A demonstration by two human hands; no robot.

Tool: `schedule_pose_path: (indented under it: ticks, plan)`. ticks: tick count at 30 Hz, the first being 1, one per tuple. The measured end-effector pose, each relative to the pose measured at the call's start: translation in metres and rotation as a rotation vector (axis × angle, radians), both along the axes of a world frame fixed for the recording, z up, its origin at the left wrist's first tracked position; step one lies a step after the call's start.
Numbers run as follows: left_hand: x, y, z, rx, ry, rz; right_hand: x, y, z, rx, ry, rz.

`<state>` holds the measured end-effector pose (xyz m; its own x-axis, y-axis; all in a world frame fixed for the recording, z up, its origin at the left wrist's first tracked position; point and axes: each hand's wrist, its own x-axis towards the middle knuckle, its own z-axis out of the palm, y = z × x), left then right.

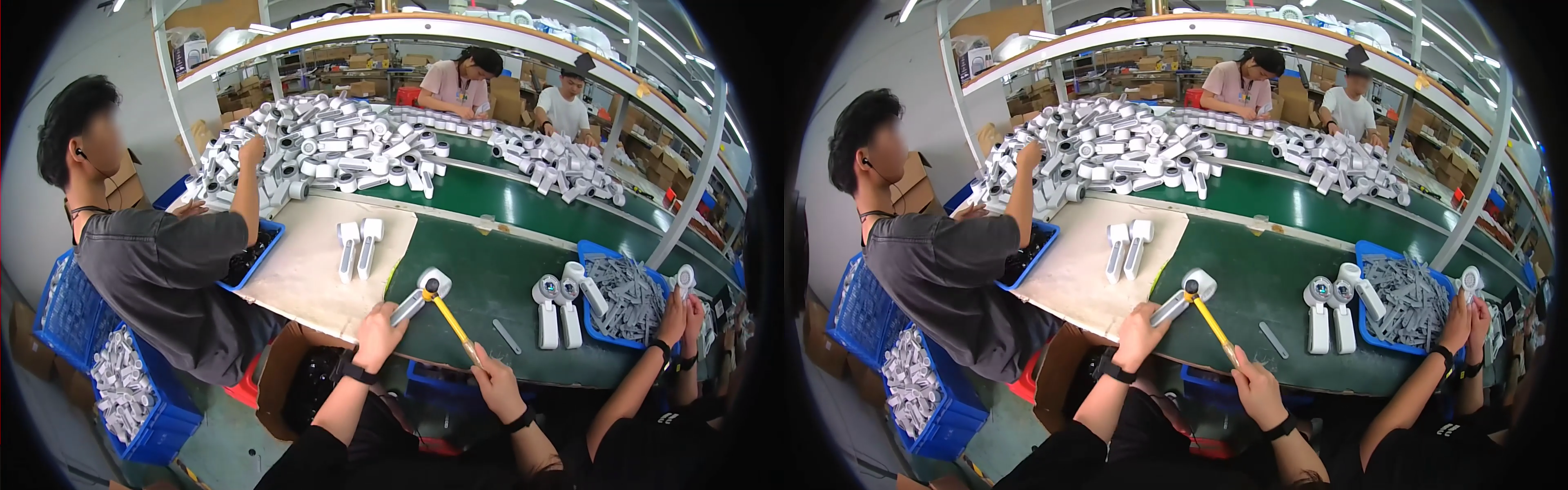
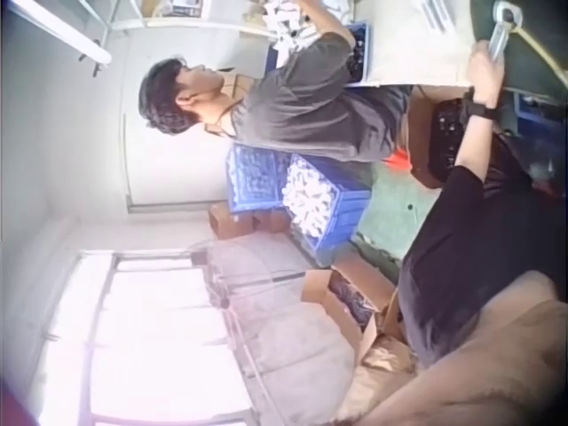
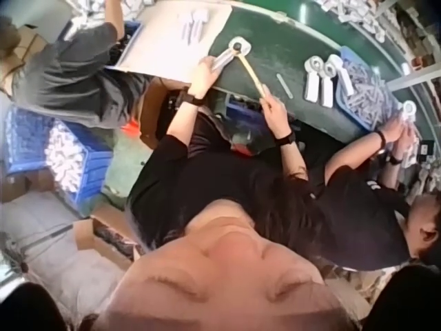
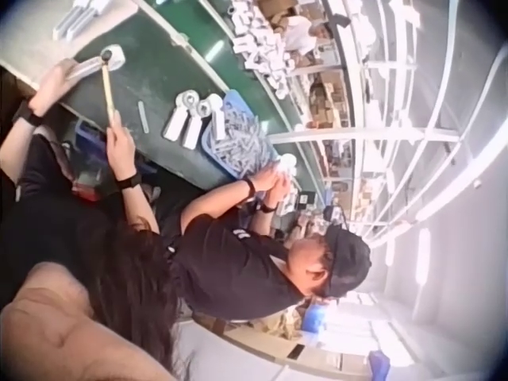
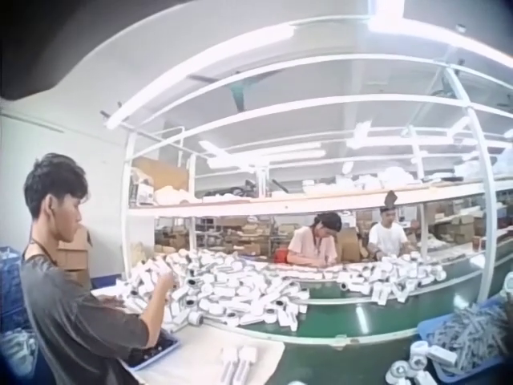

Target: The person picks up a white fan component, places a grey plastic strip onto it, and strikes the strip with a yellow hammer. They then set the assembled component aside and repeat the process with another fan.

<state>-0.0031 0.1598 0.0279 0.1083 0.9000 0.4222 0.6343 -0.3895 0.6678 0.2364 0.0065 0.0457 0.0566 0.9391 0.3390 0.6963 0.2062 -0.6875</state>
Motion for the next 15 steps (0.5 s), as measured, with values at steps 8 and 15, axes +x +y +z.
schedule_pose_path:
  ticks: [8,15]
  plan:
    - [-0.036,0.081,-0.028,0.131,0.144,0.231,0.021,-0.033,0.001,0.013,0.138,-0.031]
    - [-0.021,0.126,-0.039,0.032,0.401,0.645,0.041,-0.076,-0.010,0.034,0.438,-0.176]
